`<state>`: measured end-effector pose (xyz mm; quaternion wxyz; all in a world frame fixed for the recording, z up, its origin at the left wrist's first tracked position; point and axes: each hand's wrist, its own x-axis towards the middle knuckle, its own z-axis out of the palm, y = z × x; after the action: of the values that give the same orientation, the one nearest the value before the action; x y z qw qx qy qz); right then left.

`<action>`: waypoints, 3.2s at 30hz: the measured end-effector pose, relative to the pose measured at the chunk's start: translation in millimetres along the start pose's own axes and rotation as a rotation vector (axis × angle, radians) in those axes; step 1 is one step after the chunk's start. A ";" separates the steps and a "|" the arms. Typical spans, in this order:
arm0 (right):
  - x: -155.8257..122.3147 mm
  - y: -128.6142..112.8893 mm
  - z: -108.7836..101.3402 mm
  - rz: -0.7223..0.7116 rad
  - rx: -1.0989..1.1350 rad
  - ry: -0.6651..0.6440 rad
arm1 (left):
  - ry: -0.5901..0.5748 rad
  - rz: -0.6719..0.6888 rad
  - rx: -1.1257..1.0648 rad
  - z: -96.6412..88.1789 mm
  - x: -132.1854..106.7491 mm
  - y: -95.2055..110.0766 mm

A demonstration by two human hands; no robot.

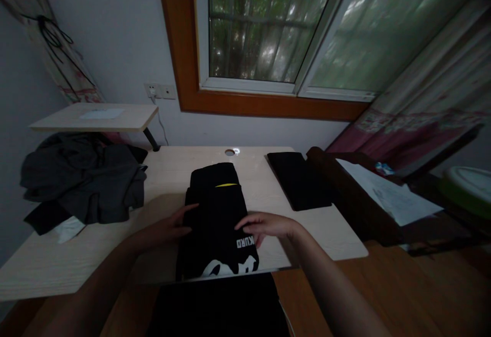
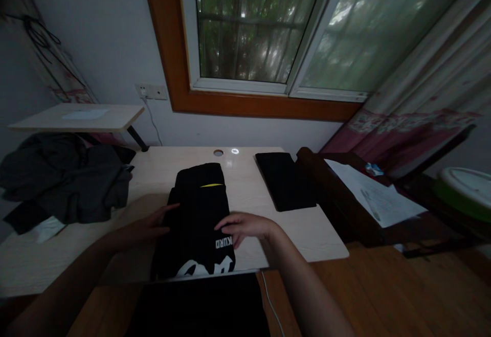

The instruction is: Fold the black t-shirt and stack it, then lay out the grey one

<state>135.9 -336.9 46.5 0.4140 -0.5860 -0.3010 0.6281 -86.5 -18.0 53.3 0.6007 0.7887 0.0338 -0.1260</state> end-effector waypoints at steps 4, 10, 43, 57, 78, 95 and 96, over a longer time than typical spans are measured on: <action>18.1 -1.8 -11.4 -0.184 0.107 0.361 | 0.259 -0.106 -0.137 -9.7 15.0 3.8; 44.3 -4.4 -20.4 -0.292 0.163 0.493 | 0.465 -0.121 -0.235 -14.0 48.8 8.0; 89.4 -7.7 -60.7 -0.361 0.025 0.566 | 0.432 -0.066 -0.006 -37.0 91.9 -4.7; 102.4 -18.8 -53.9 -0.601 -0.036 0.892 | 0.496 0.037 -0.061 -43.0 98.1 2.7; 107.5 -15.4 12.8 -0.223 -1.253 1.025 | 0.596 0.097 1.160 41.3 117.5 -11.0; 29.7 22.8 -17.7 -0.100 -1.126 1.234 | 0.739 -0.136 1.155 -26.5 30.3 -52.8; 27.4 23.4 -16.0 -0.143 -1.102 1.228 | 0.726 -0.098 1.144 -25.6 28.1 -52.6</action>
<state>148.5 -325.8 10.8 0.1972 -0.9232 -0.3224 -0.0691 -66.1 18.3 3.5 0.0330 0.9723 0.1968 0.1217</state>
